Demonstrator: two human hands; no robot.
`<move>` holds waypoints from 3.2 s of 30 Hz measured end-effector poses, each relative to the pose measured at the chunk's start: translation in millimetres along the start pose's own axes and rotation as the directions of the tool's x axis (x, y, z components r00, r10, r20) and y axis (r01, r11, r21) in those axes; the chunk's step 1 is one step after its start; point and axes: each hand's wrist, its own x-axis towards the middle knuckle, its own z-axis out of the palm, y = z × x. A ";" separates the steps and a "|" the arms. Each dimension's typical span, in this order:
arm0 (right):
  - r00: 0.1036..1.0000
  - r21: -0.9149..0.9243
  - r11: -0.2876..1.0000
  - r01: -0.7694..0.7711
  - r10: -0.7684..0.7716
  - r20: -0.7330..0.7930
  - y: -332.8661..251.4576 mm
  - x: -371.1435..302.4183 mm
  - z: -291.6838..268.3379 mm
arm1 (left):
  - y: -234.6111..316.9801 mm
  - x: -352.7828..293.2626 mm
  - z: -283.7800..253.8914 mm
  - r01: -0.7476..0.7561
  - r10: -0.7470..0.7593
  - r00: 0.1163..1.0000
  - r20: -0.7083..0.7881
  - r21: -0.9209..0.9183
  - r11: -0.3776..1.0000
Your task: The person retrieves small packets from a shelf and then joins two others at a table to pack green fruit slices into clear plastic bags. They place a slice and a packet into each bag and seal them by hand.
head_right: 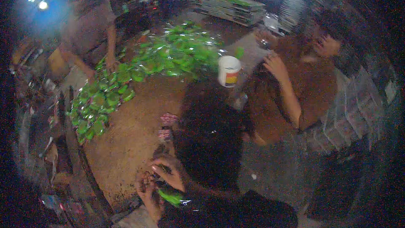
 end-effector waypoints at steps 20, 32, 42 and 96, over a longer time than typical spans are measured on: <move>0.931 -0.066 0.948 -0.311 0.317 0.178 -0.1 -9.1 14.7 | -3.2 31.2 -0.9 0.236 -0.420 0.897 -0.135 -0.658 0.715; 0.893 0.038 0.903 -0.427 0.415 0.172 0.2 6.8 13.4 | 34.7 34.2 -24.9 0.225 -0.232 0.971 0.061 0.108 0.968; 0.969 -0.250 0.965 0.080 -0.017 0.247 -12.2 -0.2 32.1 | 39.2 15.7 6.4 0.045 -0.041 0.998 -0.041 0.093 0.995; 0.858 -0.010 0.961 -0.277 0.252 0.447 53.2 -33.9 8.2 | 28.8 -4.0 -15.1 -0.362 0.343 0.924 0.171 0.683 0.634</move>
